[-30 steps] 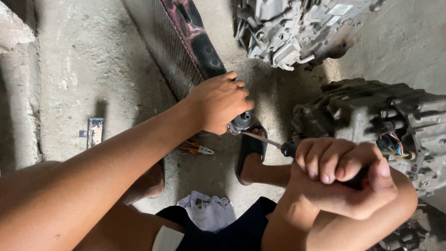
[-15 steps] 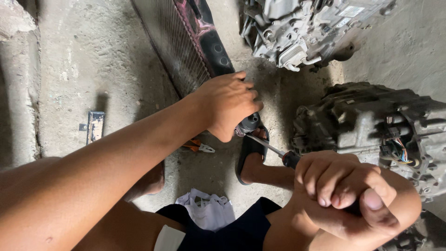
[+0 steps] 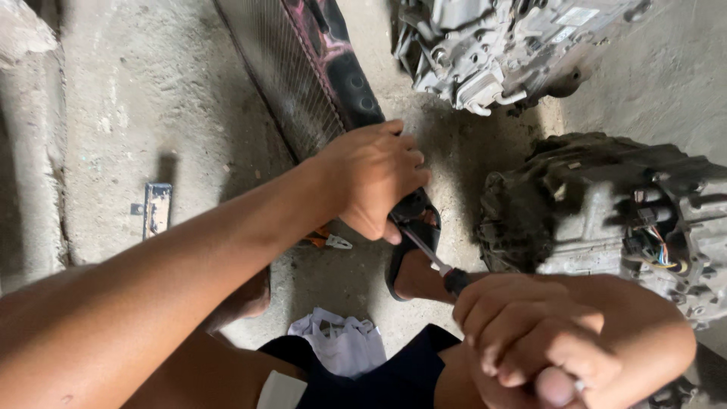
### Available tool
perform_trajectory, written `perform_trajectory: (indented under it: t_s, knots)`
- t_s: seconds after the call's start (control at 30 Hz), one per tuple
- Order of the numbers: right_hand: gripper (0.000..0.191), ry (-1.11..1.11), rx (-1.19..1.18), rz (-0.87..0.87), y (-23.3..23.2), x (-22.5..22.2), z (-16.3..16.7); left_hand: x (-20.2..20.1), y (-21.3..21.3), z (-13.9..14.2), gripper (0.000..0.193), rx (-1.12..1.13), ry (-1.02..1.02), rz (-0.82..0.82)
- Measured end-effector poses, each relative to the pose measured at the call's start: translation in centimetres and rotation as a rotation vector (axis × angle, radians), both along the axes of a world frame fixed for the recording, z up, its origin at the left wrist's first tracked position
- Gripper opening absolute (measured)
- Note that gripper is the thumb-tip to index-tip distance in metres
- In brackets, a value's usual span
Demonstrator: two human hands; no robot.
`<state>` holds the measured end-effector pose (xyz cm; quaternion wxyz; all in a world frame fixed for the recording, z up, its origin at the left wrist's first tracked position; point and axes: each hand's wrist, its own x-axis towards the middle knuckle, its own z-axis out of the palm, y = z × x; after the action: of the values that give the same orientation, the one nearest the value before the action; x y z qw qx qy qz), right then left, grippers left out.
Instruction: The person uses a screwdriver to loosen and remove fasteners from a car radiator. They reposition the radiator multiple times to access different fasteners and continue unscrewing them throughout the clip.
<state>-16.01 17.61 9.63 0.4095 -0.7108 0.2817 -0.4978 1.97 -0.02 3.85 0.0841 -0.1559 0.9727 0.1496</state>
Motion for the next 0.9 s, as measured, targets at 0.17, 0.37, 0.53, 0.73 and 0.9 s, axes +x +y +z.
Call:
perform_trajectory:
  t_s: [0.17, 0.37, 0.53, 0.73, 0.9]
  knots:
    - [0.036, 0.01, -0.09, 0.156, -1.9, 2.0, -0.7, 1.3, -0.6, 0.0, 0.084, -0.038, -0.026, -0.085]
    - [0.035, 0.09, -0.059, 0.201, -8.5, 7.6, -3.0, 4.4, -1.5, -0.8, 0.078, -0.084, 0.177, -0.105]
    - [0.034, 0.136, -0.016, 0.183, -10.9, 6.8, -7.9, 4.8, -2.8, -2.5, 0.065, -0.19, 0.33, -0.076]
    - [0.033, 0.136, 0.015, 0.156, -13.0, 4.6, -9.7, 1.6, -4.7, -2.3, 0.065, -0.115, 0.304, -0.051]
    - [0.033, 0.086, 0.038, 0.12, -12.8, 3.7, -2.9, -1.4, -6.6, -1.1, 0.058, -0.051, 0.282, -0.069]
